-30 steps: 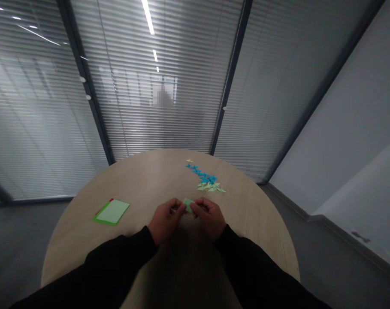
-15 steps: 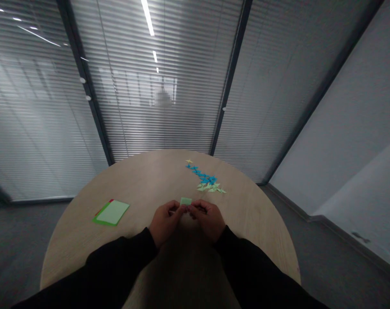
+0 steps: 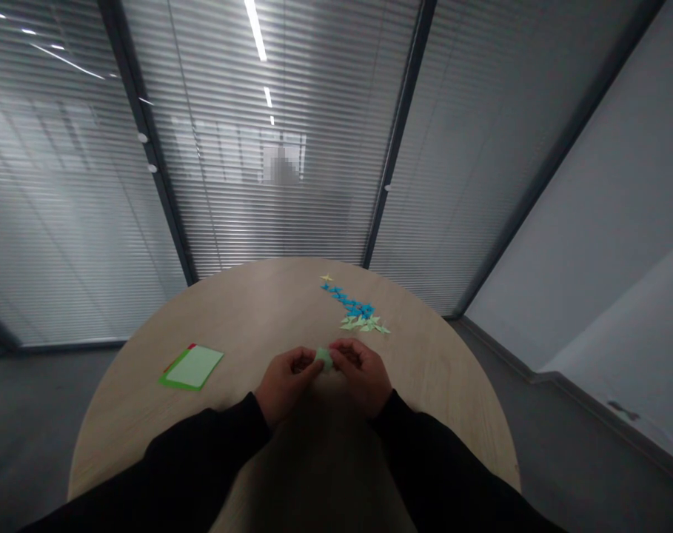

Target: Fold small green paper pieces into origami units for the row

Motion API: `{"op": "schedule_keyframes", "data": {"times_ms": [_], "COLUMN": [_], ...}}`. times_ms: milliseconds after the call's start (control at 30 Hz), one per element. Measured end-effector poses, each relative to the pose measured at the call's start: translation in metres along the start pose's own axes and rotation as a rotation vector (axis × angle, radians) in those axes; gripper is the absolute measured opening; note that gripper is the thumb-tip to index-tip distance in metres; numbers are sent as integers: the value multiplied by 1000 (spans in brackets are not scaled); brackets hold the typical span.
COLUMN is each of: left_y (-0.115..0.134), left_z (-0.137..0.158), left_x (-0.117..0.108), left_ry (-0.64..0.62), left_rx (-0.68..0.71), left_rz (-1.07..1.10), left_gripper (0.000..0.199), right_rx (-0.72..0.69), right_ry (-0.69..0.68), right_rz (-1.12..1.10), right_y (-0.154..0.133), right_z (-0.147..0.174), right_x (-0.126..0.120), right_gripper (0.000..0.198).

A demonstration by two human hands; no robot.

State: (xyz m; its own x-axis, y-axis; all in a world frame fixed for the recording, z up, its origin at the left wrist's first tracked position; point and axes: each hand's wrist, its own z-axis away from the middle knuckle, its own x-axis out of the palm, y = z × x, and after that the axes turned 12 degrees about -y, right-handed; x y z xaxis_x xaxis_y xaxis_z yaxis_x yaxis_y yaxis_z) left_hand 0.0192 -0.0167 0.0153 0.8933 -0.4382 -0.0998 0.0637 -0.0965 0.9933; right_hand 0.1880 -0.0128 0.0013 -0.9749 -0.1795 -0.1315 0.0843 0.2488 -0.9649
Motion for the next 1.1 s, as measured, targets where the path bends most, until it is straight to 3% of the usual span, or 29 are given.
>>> {"op": "schedule_keyframes", "data": {"times_ms": [300,567,667,867,1100], "left_y": [-5,-16,-16,-9,-12], "left_z": [0,-2,-1,1,0], "left_x": [-1,-2,-1,0,-3], "left_ry": [-12,-22,-48,-72,-83], "left_rx": [-27,-18,-10,16,79], "left_rz": [55,109,156,117,21], "left_gripper": [37,36,35,34,30], "right_rx": [-78,-406,-348,-92,2], "right_ry": [47,61,67,-12,-107], "right_rz": [310,592,480,142,-13], "right_y": [-7,-13,-11,-9,-7], "right_z": [6,7,6,7,6], "right_x": [4,5,4,1,-1], "right_gripper": [19,7,6,19,26]}}
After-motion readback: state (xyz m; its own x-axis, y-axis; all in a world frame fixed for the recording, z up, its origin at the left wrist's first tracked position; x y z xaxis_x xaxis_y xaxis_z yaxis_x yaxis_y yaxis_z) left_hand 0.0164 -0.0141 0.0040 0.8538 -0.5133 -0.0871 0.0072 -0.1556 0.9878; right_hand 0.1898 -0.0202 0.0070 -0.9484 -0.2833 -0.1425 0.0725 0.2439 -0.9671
